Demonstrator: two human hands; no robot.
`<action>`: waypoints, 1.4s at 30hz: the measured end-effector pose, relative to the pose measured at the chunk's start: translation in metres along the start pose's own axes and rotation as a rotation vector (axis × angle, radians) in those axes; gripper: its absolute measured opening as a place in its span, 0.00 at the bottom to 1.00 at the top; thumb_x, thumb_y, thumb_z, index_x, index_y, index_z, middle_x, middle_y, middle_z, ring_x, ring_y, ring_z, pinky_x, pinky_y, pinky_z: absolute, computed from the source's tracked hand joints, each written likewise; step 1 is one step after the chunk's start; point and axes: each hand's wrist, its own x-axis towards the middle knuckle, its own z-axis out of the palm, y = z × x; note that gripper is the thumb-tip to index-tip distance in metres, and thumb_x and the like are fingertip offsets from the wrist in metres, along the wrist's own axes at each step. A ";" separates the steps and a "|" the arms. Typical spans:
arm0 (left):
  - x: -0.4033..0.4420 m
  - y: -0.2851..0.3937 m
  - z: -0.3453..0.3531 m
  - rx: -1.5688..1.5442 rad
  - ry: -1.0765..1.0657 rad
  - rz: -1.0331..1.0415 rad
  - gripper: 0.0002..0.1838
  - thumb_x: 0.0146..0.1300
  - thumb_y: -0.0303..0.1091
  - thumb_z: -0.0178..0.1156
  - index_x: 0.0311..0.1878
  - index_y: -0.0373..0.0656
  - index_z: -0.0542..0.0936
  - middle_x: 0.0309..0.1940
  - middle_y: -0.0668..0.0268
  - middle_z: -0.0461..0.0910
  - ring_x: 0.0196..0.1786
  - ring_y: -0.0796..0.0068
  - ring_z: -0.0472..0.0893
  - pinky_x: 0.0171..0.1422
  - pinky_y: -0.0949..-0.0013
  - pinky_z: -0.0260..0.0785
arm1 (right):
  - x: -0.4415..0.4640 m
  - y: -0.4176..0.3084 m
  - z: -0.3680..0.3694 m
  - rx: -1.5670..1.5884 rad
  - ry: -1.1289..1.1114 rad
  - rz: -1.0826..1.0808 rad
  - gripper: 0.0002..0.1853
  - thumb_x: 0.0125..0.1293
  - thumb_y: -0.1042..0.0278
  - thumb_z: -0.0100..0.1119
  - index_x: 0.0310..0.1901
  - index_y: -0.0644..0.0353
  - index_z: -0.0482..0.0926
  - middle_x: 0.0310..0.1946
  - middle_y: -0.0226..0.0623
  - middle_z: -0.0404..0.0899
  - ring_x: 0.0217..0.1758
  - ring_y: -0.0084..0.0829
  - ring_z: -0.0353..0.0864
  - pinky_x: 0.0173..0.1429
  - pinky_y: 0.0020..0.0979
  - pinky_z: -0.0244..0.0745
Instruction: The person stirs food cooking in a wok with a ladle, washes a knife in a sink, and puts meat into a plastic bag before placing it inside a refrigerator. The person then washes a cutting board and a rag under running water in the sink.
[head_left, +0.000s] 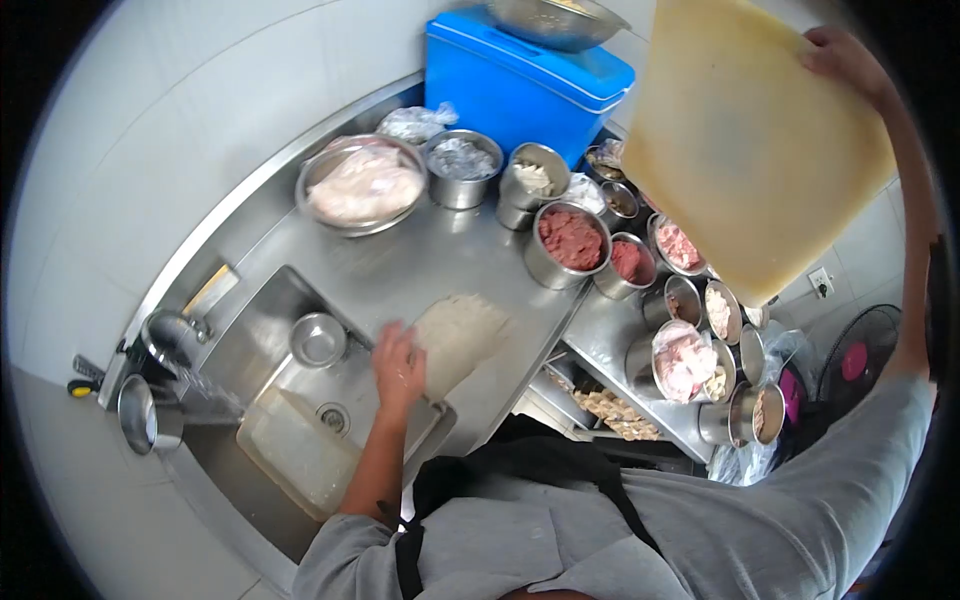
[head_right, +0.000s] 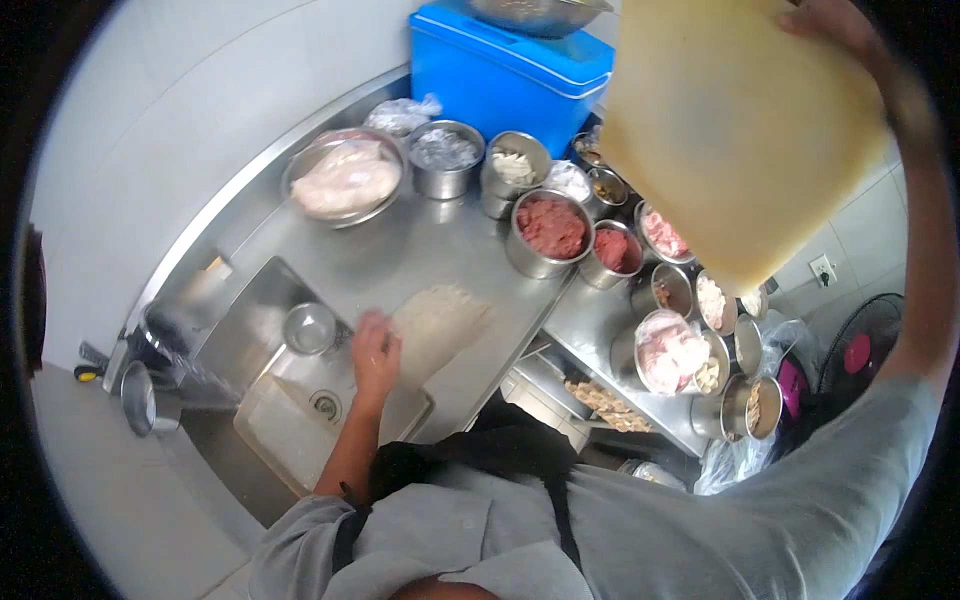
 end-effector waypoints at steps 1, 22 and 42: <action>0.010 0.016 0.012 0.002 -0.185 0.144 0.21 0.60 0.38 0.61 0.56 0.42 0.78 0.62 0.55 0.71 0.69 0.52 0.64 0.73 0.52 0.53 | 0.023 0.019 -0.002 -0.259 0.008 0.021 0.23 0.48 0.64 0.63 0.44 0.72 0.80 0.34 0.40 0.83 0.37 0.29 0.82 0.45 0.31 0.77; 0.130 0.013 0.087 0.622 -0.243 -0.300 0.45 0.60 0.55 0.55 0.75 0.42 0.53 0.76 0.57 0.52 0.78 0.54 0.47 0.79 0.45 0.27 | 0.446 0.196 0.157 0.383 0.022 -0.071 0.21 0.57 0.68 0.66 0.53 0.65 0.80 0.42 0.40 0.84 0.41 0.32 0.83 0.49 0.35 0.77; 0.158 -0.063 0.039 0.744 -0.223 -0.175 0.28 0.66 0.45 0.50 0.69 0.50 0.67 0.73 0.56 0.59 0.76 0.52 0.54 0.77 0.41 0.38 | 0.282 0.091 0.343 0.540 0.300 -0.405 0.19 0.67 0.70 0.57 0.59 0.63 0.76 0.51 0.44 0.81 0.54 0.32 0.80 0.61 0.33 0.72</action>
